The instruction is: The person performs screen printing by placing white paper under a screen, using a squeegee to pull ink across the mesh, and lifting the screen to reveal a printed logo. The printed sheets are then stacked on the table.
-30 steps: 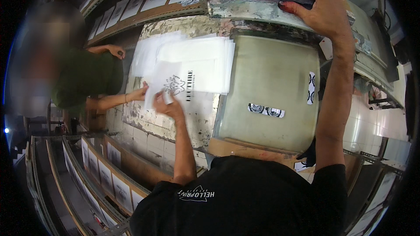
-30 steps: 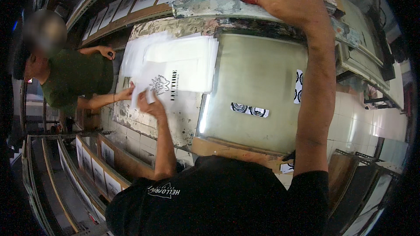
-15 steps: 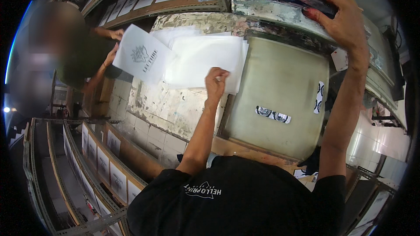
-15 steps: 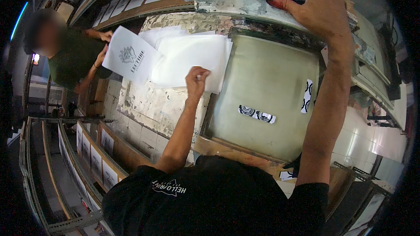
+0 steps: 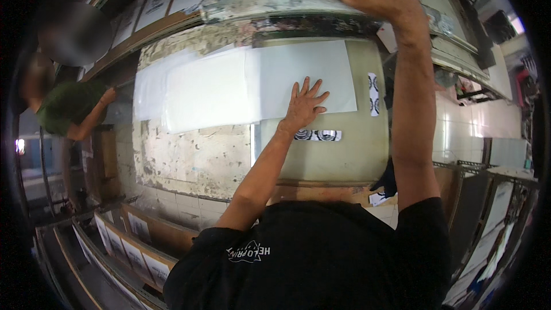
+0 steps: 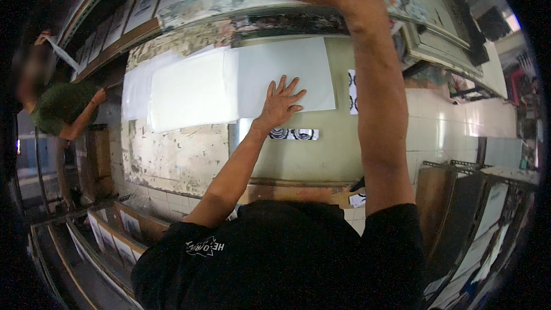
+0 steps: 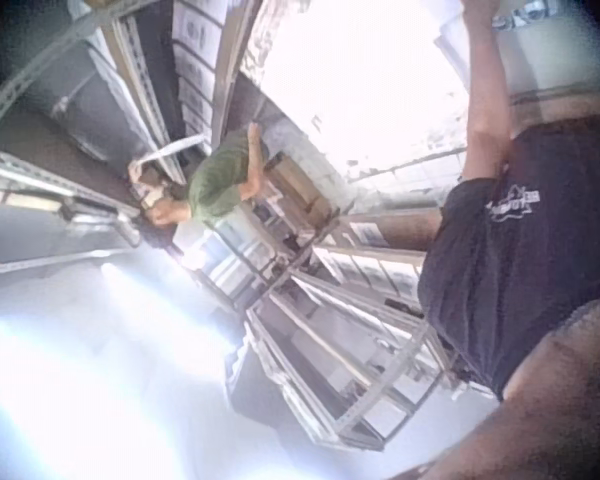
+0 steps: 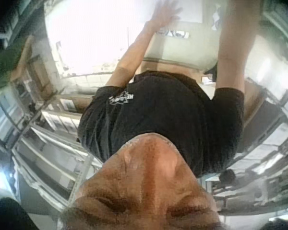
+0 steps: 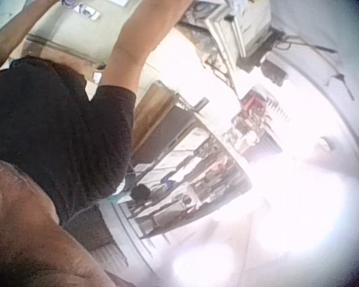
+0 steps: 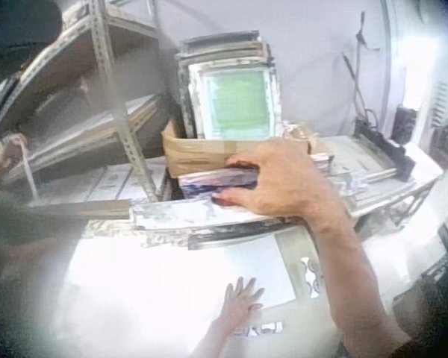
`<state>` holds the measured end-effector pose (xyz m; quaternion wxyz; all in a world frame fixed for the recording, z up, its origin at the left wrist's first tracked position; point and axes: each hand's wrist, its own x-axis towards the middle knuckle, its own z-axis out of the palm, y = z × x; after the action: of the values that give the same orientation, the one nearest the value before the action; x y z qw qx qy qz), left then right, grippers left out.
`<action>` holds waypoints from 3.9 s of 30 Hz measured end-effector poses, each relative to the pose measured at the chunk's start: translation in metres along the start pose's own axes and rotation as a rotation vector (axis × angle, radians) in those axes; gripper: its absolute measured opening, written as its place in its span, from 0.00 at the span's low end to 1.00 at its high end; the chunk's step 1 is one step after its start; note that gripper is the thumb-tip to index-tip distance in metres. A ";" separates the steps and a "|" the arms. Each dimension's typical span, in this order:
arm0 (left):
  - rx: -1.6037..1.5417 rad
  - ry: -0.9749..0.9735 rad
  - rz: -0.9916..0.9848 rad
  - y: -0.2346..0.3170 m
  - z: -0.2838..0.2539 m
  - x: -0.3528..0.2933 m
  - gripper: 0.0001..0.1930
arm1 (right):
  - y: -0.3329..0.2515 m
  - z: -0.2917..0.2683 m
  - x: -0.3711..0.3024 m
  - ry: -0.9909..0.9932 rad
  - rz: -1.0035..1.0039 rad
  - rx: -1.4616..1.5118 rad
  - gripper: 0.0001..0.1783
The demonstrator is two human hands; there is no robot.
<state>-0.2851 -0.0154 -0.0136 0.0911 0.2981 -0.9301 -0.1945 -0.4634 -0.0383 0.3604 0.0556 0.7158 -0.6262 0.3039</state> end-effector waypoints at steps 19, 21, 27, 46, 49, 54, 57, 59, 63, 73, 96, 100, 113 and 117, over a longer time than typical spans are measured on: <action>-0.081 -0.046 0.137 0.054 0.019 -0.023 0.26 | 0.000 0.004 -0.004 0.045 -0.005 -0.032 0.31; -0.092 -0.102 0.114 0.058 0.001 -0.024 0.28 | -0.005 0.002 -0.009 0.023 -0.023 -0.001 0.30; -1.057 0.894 -0.101 0.058 -0.100 -0.054 0.55 | -0.002 0.033 -0.080 0.057 -0.152 -0.059 0.28; -0.194 0.731 -0.368 -0.009 0.004 -0.188 0.44 | 0.029 0.228 -0.252 -0.415 0.133 -0.049 0.42; -0.195 0.664 -0.423 -0.004 -0.001 -0.189 0.44 | 0.066 0.249 -0.207 -0.332 0.149 -0.058 0.42; -0.243 0.636 -0.466 0.003 -0.010 -0.189 0.42 | 0.137 0.285 -0.121 -0.288 0.124 -0.107 0.43; -0.245 0.618 -0.463 0.004 -0.013 -0.187 0.42 | 0.184 0.300 -0.080 -0.236 0.066 -0.145 0.40; -0.235 0.628 -0.449 0.004 -0.013 -0.188 0.43 | 0.197 0.297 -0.051 -0.152 0.015 -0.035 0.33; -0.245 0.629 -0.452 0.005 -0.014 -0.189 0.43 | 0.202 0.301 -0.033 -0.083 -0.146 -0.111 0.29; -0.308 0.693 -0.433 0.009 -0.008 -0.192 0.41 | 0.118 0.258 -0.147 -0.094 -0.083 -0.052 0.26; -0.212 0.695 -0.786 -0.005 0.000 -0.100 0.21 | 0.013 0.020 -0.022 0.147 -0.179 -0.043 0.26; -0.723 0.879 -0.887 0.008 -0.032 -0.084 0.14 | 0.009 0.012 -0.009 0.083 -0.157 -0.054 0.24; -0.595 1.322 -0.921 -0.180 -0.116 -0.244 0.10 | 0.015 0.013 -0.011 0.032 -0.117 0.010 0.26; 0.367 1.249 -1.289 -0.213 -0.124 -0.291 0.25 | 0.014 0.013 -0.011 0.002 -0.078 0.013 0.26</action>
<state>0.0955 -0.0404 -0.0053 0.4026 0.8203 -0.3815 0.1396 -0.4722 -0.0375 0.3398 0.0635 0.7398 -0.5957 0.3061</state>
